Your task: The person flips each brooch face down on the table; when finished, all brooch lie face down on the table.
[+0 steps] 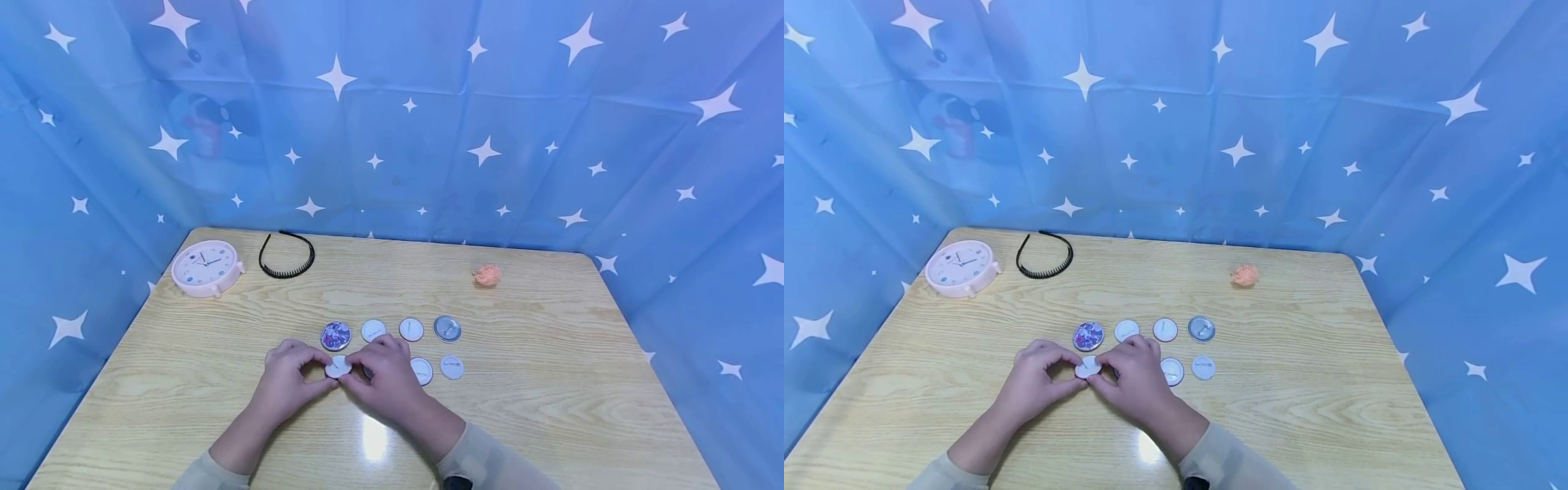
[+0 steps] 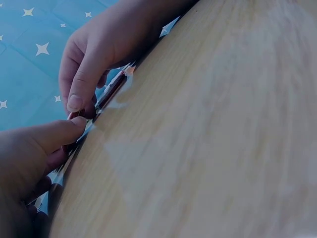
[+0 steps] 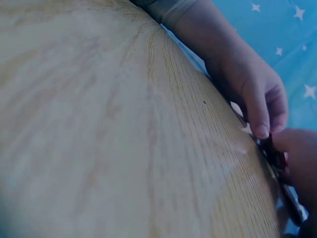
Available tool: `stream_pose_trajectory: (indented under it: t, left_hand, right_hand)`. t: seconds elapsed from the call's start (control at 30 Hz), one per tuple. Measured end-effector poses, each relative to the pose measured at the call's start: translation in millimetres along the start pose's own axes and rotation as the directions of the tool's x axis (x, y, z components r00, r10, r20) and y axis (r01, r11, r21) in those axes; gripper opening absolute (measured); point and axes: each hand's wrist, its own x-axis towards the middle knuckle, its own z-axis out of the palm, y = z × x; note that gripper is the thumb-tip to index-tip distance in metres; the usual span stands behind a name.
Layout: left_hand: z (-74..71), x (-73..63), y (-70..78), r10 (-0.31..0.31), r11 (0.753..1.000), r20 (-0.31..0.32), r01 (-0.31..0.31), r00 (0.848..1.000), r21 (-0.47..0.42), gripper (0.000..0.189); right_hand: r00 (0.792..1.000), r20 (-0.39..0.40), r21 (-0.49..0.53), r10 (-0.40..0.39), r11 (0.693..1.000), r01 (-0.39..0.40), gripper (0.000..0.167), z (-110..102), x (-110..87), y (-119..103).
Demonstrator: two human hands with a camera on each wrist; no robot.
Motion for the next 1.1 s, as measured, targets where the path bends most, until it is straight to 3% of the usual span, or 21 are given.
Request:
stream_pose_trajectory:
  t: [0.4, 0.6, 1.1]
  left_hand:
    - [0.0, 0.2, -1.9, 0.002, 1.000, 0.010, -0.002, 1.000, 0.004, 0.040]
    - [0.2, -0.3, -2.6, 0.012, 1.000, 0.010, -0.012, 1.000, -0.005, 0.037]
    - [-0.5, 1.4, -2.9, 0.077, 0.996, -0.062, -0.079, 0.995, -0.031, 0.026]
  right_hand:
    - [0.999, 0.040, -0.057, 0.000, 0.998, 0.002, 0.018, 0.6, 0.7, -1.2]
    - [0.997, 0.066, -0.051, 0.025, 0.998, -0.022, 0.023, -0.4, 0.5, -2.4]
    - [1.000, 0.020, -0.003, 0.014, 1.000, -0.014, 0.024, 0.2, 1.6, -0.2]
